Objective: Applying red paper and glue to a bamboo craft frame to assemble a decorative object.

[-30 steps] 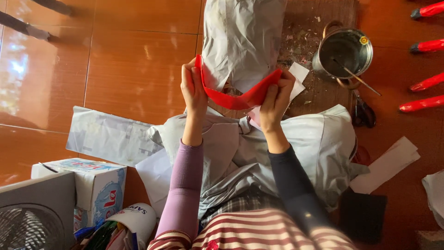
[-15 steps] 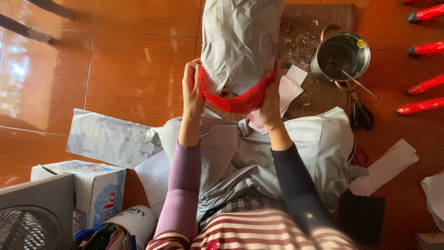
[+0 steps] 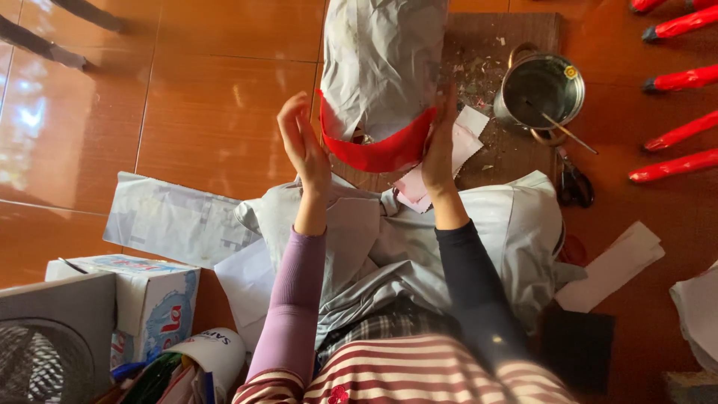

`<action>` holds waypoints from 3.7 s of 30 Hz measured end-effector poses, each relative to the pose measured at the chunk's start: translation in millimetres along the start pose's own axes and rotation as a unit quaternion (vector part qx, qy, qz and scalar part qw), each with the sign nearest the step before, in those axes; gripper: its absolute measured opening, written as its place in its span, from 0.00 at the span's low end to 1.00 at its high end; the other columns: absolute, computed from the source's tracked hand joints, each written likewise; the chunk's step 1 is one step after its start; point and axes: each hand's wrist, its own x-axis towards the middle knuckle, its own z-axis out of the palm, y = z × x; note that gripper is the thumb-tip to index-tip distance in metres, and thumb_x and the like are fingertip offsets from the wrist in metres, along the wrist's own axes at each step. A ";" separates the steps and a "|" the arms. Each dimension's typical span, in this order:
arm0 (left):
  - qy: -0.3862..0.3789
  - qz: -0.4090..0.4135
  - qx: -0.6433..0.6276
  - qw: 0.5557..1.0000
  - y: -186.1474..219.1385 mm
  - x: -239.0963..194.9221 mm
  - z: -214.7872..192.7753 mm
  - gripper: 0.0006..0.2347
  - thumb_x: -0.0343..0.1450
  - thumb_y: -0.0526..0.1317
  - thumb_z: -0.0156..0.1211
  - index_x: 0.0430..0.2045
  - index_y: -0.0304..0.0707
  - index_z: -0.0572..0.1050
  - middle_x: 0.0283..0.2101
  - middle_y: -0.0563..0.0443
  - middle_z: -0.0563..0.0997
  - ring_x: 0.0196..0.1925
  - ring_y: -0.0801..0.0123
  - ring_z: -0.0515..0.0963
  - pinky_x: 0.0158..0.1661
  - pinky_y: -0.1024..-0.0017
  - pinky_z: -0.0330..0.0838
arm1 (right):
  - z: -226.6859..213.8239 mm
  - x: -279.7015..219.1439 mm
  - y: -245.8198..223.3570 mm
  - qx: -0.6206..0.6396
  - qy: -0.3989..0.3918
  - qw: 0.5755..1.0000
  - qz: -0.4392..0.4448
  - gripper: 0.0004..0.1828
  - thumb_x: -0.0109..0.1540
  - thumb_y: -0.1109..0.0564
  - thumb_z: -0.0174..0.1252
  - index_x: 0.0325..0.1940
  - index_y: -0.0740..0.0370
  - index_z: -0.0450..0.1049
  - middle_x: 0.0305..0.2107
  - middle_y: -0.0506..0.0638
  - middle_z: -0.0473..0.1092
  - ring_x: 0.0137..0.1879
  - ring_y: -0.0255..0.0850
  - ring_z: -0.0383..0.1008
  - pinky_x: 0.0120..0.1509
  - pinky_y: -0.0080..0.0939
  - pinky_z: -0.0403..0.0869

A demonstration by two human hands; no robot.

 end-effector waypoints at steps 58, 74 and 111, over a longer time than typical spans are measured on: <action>-0.269 -0.374 0.082 0.884 -187.2 -163.4 34.7 0.10 0.73 0.39 0.61 0.38 0.28 0.75 0.25 0.51 0.78 0.23 0.75 0.73 0.24 0.75 0.67 | -92.2 -119.8 211.0 -0.361 -0.081 0.913 0.172 0.09 0.63 0.54 0.63 0.47 0.56 0.81 0.42 0.60 0.75 0.51 0.56 0.76 0.55 0.52 0.74; -0.187 -0.440 0.024 0.878 -207.7 -167.1 29.6 0.13 0.74 0.39 0.60 0.47 0.28 0.71 0.40 0.40 0.80 0.35 0.62 0.81 0.34 0.66 0.77 | -62.4 -126.3 143.3 -0.443 -0.132 0.886 0.041 0.07 0.60 0.52 0.62 0.41 0.53 0.81 0.40 0.51 0.76 0.47 0.53 0.78 0.50 0.53 0.76; -0.351 -0.110 0.440 0.819 -190.8 -177.3 27.9 0.07 0.67 0.40 0.64 0.29 0.33 0.79 0.31 0.39 0.82 0.33 0.45 0.84 0.37 0.56 0.77 | -274.5 13.9 128.2 -0.771 0.142 0.620 0.013 0.10 0.64 0.55 0.54 0.48 0.57 0.70 0.48 0.58 0.72 0.56 0.54 0.76 0.59 0.59 0.73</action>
